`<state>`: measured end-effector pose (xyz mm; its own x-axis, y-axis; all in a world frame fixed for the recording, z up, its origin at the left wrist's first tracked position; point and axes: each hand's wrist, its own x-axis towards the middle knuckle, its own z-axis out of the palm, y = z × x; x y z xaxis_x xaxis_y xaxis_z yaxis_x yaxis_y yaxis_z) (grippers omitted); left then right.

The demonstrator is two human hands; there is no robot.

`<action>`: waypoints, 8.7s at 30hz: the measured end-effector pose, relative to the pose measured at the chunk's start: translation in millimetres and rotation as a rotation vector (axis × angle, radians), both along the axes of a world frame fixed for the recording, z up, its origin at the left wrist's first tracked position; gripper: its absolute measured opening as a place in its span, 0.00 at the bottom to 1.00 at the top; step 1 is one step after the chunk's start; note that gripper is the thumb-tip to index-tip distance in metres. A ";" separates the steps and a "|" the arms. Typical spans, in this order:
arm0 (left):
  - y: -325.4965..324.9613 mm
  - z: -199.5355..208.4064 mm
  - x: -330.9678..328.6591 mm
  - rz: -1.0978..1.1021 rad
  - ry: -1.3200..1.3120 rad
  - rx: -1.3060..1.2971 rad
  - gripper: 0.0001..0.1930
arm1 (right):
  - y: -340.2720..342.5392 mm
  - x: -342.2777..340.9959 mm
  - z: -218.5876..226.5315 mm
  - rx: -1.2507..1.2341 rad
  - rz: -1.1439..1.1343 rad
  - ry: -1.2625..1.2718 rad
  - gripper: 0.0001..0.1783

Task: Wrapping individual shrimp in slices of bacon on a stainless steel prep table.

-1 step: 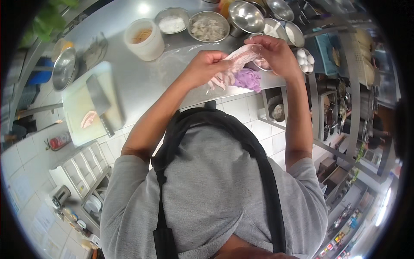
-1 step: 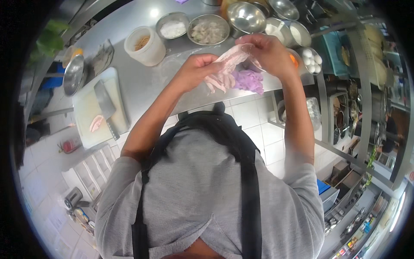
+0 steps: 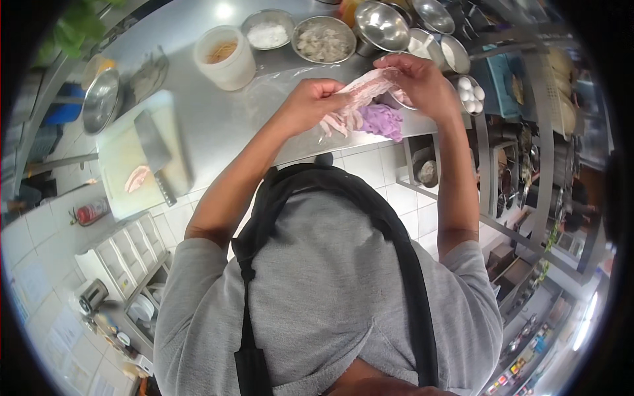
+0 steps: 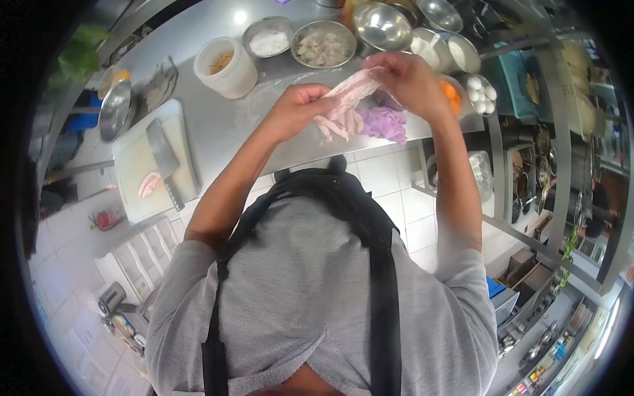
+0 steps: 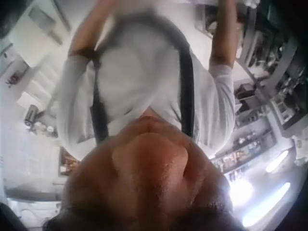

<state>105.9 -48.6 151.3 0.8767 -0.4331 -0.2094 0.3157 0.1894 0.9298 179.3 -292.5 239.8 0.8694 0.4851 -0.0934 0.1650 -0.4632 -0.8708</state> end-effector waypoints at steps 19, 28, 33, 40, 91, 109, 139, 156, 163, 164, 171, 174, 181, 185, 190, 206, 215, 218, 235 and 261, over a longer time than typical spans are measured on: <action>30.7 -159.0 -98.6 0.732 0.536 0.123 0.08 | 204.2 22.5 -213.4 -0.485 0.684 -0.568 0.06; 39.9 -158.1 -89.7 0.758 0.670 -0.181 0.15 | 227.1 35.7 -223.7 -0.233 0.352 -0.423 0.14; 42.5 -150.9 -91.0 0.679 0.690 -0.154 0.14 | 190.6 3.0 -206.1 -0.287 0.366 -0.440 0.17; 42.8 -137.6 -105.1 0.412 0.695 0.047 0.16 | 201.3 -39.5 -215.5 -0.524 0.460 -0.533 0.21; 121.2 -127.9 -3.3 0.479 -0.008 0.611 0.20 | 135.7 -83.2 -197.4 0.289 -0.127 0.846 0.13; 116.6 -146.4 -15.0 0.406 -0.184 0.828 0.23 | 151.3 -138.1 -217.5 -0.293 -0.047 0.147 0.09; 118.2 -152.4 -26.1 0.738 -0.206 0.691 0.18 | 233.2 22.3 -210.8 -0.486 0.477 -0.268 0.13; 205.8 -78.2 -155.9 0.859 -0.342 0.655 0.13 | 226.0 46.6 -239.7 -0.402 0.315 -0.365 0.11; 469.3 -153.2 -325.9 1.055 -0.557 1.938 0.16 | 190.9 53.8 -227.8 -0.179 0.164 -0.590 0.13; 423.9 -96.2 -284.1 1.343 -0.021 1.388 0.18 | 172.8 35.7 -207.7 -0.320 0.031 -0.500 0.11; 363.5 -108.9 -217.8 1.192 -0.082 0.783 0.16 | 43.7 20.4 -166.3 -0.261 -0.182 -0.185 0.14; 248.5 -103.0 -156.5 0.870 -0.231 0.743 0.15 | 27.5 -19.1 -158.4 -0.597 -0.138 -0.132 0.17; 55.7 -98.9 -76.9 0.284 -0.372 0.572 0.17 | 17.2 -66.1 -197.5 -0.737 -0.148 -0.318 0.20; 11.1 -103.7 -41.2 0.145 -0.406 0.738 0.18 | 7.0 -69.0 -195.9 -0.602 -0.173 -0.342 0.17; -45.8 -125.8 -14.3 0.153 -0.369 0.694 0.19 | -17.2 -48.4 -207.5 -0.289 -0.100 -0.130 0.14; -70.4 -112.1 -22.0 0.412 -0.423 0.967 0.09 | -2.7 -42.9 -206.4 0.172 -0.089 0.070 0.04; -42.3 -106.3 24.7 0.325 -0.583 1.165 0.11 | -11.8 -51.5 -203.0 -0.024 -0.071 -0.149 0.06; -35.8 -94.6 40.5 0.339 -0.539 1.228 0.10 | -11.3 -52.6 -202.1 -0.153 -0.037 -0.157 0.08; 27.9 51.5 69.8 0.393 -0.089 0.478 0.13 | 5.0 -20.1 -117.6 -0.724 0.511 -0.051 0.28; 116.8 -127.3 -17.0 0.143 -0.099 1.029 0.14 | 132.6 -137.5 -248.4 0.285 -0.192 0.598 0.19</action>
<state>88.9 68.3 24.0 0.9392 0.0233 -0.3425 0.2662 -0.6794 0.6838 41.8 -159.9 -8.6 0.7812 0.4043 -0.4757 -0.4441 -0.1757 -0.8786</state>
